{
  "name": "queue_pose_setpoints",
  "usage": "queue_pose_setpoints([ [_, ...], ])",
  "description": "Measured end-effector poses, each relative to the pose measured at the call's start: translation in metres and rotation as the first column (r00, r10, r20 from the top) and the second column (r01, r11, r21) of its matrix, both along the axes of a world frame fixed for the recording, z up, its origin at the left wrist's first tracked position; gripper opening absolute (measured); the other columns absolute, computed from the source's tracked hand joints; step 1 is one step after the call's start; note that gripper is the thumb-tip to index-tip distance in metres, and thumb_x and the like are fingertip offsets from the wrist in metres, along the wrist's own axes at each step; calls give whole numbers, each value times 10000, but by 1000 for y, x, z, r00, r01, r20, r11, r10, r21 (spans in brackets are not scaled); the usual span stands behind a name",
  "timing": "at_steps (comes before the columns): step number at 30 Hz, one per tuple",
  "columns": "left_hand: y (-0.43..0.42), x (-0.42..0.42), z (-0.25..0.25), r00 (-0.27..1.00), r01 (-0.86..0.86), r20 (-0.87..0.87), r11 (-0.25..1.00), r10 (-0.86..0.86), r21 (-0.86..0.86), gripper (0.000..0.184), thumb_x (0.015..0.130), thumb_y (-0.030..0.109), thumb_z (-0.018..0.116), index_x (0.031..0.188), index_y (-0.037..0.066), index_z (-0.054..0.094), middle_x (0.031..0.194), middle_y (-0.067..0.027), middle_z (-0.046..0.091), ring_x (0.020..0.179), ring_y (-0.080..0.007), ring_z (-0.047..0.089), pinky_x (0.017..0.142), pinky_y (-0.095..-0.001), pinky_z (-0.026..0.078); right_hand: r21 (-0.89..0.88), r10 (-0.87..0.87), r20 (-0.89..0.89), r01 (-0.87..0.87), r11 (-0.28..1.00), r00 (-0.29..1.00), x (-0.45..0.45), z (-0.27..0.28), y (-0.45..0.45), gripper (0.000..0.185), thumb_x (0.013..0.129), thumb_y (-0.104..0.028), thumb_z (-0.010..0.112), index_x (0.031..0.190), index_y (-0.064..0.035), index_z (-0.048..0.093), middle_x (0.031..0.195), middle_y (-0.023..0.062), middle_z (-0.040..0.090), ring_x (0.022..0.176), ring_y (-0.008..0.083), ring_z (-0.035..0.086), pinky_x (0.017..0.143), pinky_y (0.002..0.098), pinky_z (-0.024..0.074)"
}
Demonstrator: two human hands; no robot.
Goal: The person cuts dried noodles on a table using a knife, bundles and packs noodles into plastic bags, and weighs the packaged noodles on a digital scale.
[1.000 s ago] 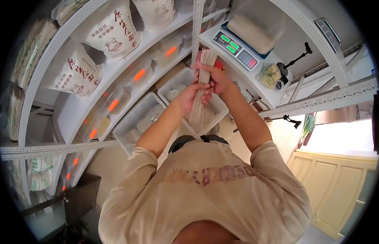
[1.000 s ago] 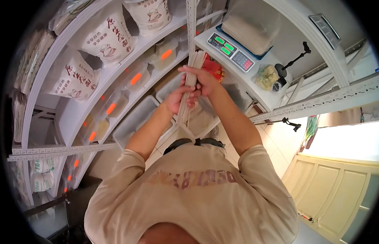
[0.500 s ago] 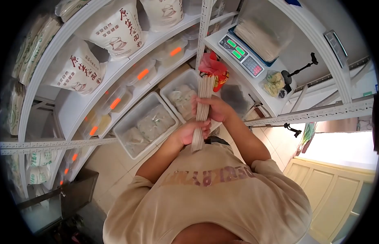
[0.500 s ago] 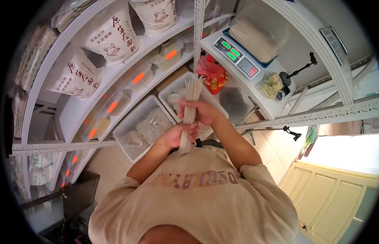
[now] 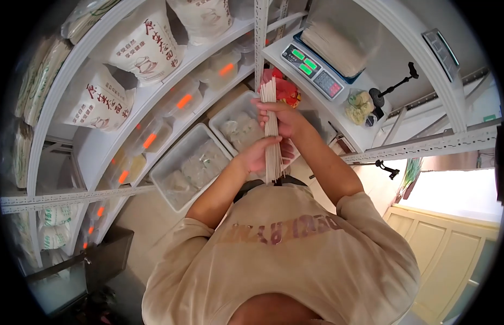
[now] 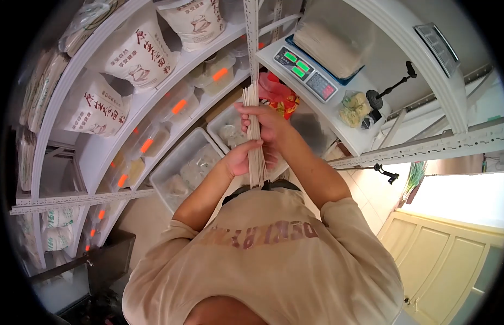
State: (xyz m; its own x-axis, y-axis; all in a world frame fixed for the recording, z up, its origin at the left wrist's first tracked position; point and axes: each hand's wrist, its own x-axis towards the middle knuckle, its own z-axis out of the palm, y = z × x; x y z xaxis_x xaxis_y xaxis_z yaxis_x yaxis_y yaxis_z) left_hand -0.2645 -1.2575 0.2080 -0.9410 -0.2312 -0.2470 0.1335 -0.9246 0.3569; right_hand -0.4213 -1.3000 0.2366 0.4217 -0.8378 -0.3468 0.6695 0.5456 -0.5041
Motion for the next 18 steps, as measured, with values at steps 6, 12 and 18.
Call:
queue_pose_setpoints([
  [6,20,-11,-42,991,-84,106,996,80,32,208,950,249,647,1036,68,592,849,-48,593,790,-214,606,725,-359,523,58,-20,-122,28,998,992,-18,-30,18,243,903,-94,668,1127,-35,595,789,30,560,704,157,573,635,326,500],
  [12,29,-38,-29,987,-156,55,985,152,70,148,976,245,625,956,112,563,743,-9,497,669,-154,506,636,-313,449,33,115,51,-117,993,992,-43,-43,14,304,909,-117,669,1180,-19,573,824,53,602,745,165,605,677,331,528],
  [18,0,-63,8,934,-328,89,931,345,-160,129,1008,257,571,965,137,549,698,11,471,609,-130,470,597,-301,417,-267,229,-298,-311,912,927,-62,18,-18,468,914,-192,713,1298,21,550,985,112,672,928,211,661,835,361,542],
])
